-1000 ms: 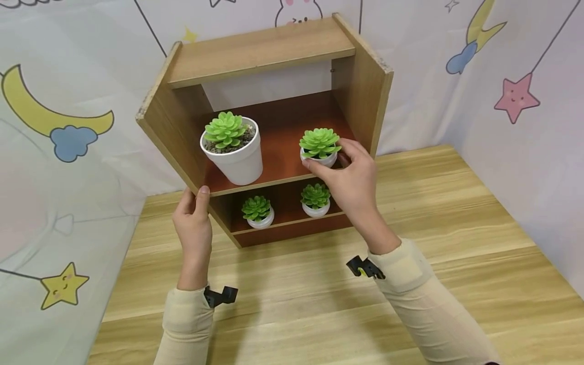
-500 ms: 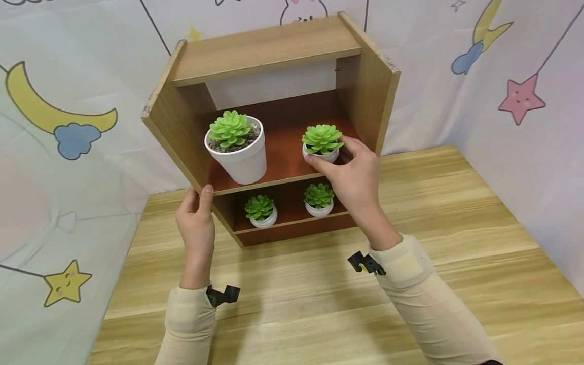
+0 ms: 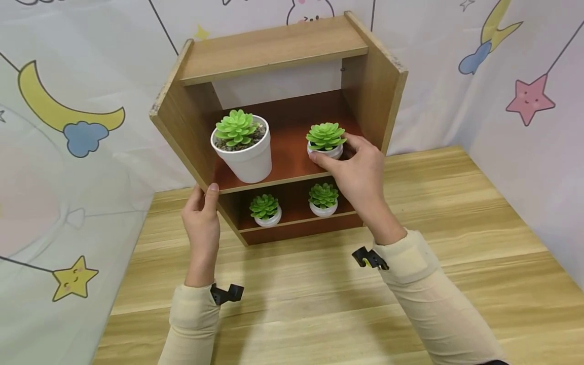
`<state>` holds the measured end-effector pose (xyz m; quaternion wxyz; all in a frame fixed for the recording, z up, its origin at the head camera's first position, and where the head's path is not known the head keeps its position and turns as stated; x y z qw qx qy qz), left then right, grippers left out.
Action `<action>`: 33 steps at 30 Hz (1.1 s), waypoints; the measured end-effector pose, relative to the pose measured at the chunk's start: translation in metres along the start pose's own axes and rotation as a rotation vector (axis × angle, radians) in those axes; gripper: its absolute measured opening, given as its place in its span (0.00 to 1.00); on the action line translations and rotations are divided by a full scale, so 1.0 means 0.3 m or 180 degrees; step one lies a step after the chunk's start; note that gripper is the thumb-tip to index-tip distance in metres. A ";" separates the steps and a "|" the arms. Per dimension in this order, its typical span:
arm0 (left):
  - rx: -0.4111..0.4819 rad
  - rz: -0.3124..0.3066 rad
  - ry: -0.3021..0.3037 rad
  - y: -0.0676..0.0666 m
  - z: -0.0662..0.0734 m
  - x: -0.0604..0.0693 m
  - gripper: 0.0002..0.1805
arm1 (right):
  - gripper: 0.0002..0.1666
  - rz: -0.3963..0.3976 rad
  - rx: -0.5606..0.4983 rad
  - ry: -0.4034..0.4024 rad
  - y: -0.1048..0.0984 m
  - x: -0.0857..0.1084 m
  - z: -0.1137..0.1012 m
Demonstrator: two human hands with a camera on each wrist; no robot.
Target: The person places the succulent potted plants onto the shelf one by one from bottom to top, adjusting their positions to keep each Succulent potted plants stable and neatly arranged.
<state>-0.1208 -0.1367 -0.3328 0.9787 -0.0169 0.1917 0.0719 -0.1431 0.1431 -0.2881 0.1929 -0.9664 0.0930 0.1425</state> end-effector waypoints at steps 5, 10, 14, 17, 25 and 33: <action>-0.0034 0.0012 0.0007 0.000 -0.001 0.001 0.22 | 0.31 -0.0012 0.0037 0.0006 0.000 -0.003 0.006; -0.0048 0.0005 0.0027 -0.003 -0.001 -0.002 0.23 | 0.31 -0.0010 0.0117 -0.0007 0.001 -0.007 0.007; -0.0089 0.0001 0.0016 -0.007 -0.002 -0.003 0.23 | 0.31 -0.0021 0.0166 -0.0007 0.003 -0.009 0.005; -0.0134 0.0022 -0.0025 -0.012 -0.001 0.002 0.23 | 0.32 -0.0094 0.0170 0.0055 0.003 -0.008 0.002; -0.0210 0.0020 0.0039 -0.016 0.009 0.005 0.23 | 0.48 -0.0289 -0.0321 0.0081 -0.018 0.027 -0.011; -0.0406 -0.0037 0.0113 -0.027 0.015 0.028 0.23 | 0.42 0.0037 -0.0188 -0.0438 -0.043 0.121 0.026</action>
Point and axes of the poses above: each hand's wrist, its own x-axis away from the middle knuckle, its own y-axis out of the palm, z = x × y, the point moved 1 cm from there along -x, towards the middle knuckle, and after that the axes turned 10 degrees about -z, right-handed, at the moved point
